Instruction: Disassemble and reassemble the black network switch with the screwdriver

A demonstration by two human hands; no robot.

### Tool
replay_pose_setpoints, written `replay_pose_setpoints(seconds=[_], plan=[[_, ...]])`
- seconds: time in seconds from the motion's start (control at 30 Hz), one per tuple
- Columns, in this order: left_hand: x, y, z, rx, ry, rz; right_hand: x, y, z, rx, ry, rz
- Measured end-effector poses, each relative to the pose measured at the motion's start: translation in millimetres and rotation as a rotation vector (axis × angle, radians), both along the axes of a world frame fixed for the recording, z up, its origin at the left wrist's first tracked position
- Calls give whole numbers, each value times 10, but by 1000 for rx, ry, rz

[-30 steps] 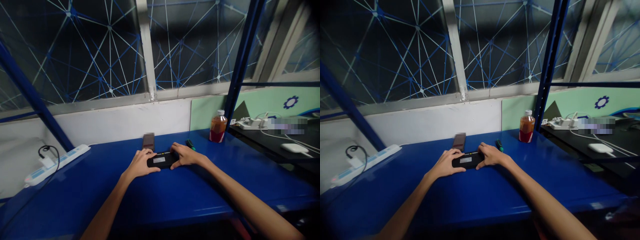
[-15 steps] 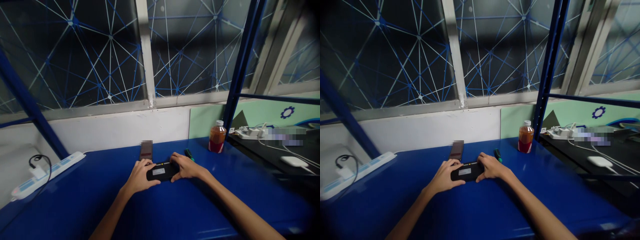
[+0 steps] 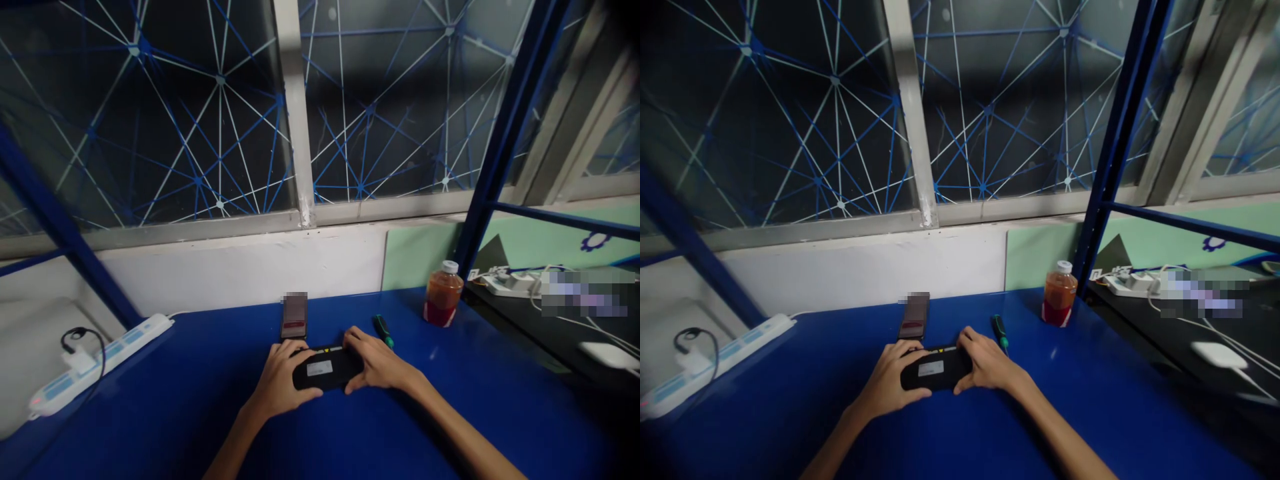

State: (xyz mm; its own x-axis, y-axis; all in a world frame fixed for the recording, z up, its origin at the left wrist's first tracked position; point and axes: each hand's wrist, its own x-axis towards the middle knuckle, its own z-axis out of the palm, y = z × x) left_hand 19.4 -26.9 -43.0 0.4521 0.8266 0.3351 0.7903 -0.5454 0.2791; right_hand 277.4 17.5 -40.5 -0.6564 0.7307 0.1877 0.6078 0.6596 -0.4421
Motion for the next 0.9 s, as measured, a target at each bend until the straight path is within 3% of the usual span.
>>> replay_pose_setpoints(seconds=[0.4, 0.67, 0.9], plan=[[-19, 13, -57, 54, 61, -19, 66, 60, -35, 58, -33, -15], [36, 41, -121, 128, -14, 11, 83, 120, -69, 24, -5, -54], [-222, 70, -72, 136, 53, 36, 83, 115, -53, 66, -46, -54]])
